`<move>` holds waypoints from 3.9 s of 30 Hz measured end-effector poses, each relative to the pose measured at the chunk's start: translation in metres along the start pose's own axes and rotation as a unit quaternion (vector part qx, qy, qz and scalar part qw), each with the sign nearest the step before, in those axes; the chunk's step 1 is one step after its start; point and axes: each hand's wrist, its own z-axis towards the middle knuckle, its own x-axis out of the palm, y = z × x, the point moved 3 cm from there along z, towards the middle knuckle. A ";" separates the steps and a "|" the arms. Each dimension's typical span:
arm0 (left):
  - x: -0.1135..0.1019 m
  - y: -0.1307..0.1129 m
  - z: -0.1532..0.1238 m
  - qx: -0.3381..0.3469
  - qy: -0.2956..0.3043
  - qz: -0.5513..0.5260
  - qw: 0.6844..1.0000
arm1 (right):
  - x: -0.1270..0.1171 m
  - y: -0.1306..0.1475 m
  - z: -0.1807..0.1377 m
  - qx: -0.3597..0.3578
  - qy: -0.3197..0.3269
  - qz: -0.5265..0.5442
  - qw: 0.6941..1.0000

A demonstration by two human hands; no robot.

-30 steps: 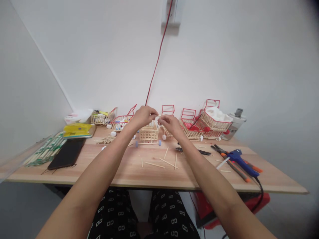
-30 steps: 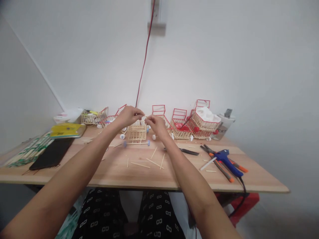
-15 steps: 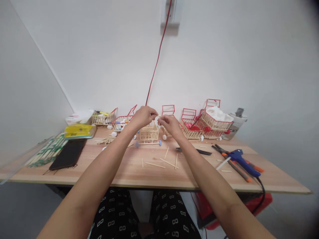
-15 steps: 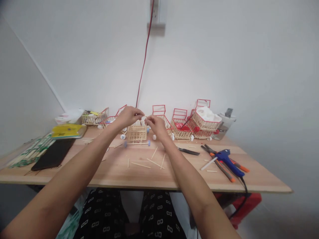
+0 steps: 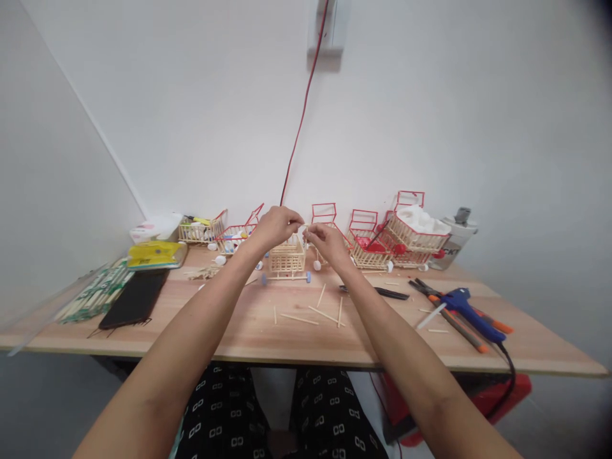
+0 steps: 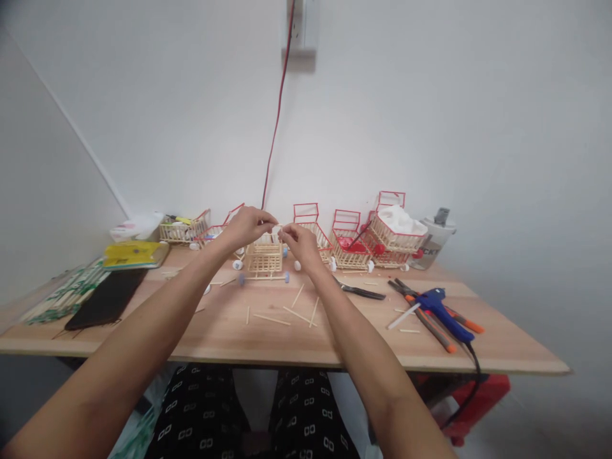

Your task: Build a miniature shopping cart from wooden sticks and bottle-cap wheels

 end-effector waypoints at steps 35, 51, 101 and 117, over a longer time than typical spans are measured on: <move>0.002 -0.001 -0.009 0.051 -0.012 -0.011 0.999 | 0.002 0.012 -0.016 -0.032 -0.062 0.003 0.998; 0.000 -0.003 -0.008 0.057 -0.009 -0.002 0.998 | 0.001 0.018 -0.018 -0.039 -0.070 0.006 0.997; -0.012 -0.071 -0.154 -0.009 -0.100 -0.181 0.978 | 0.013 0.106 -0.141 0.046 -0.052 0.000 0.998; -0.017 -0.072 -0.158 0.024 -0.066 -0.183 0.981 | 0.015 0.106 -0.147 0.078 -0.042 0.038 0.995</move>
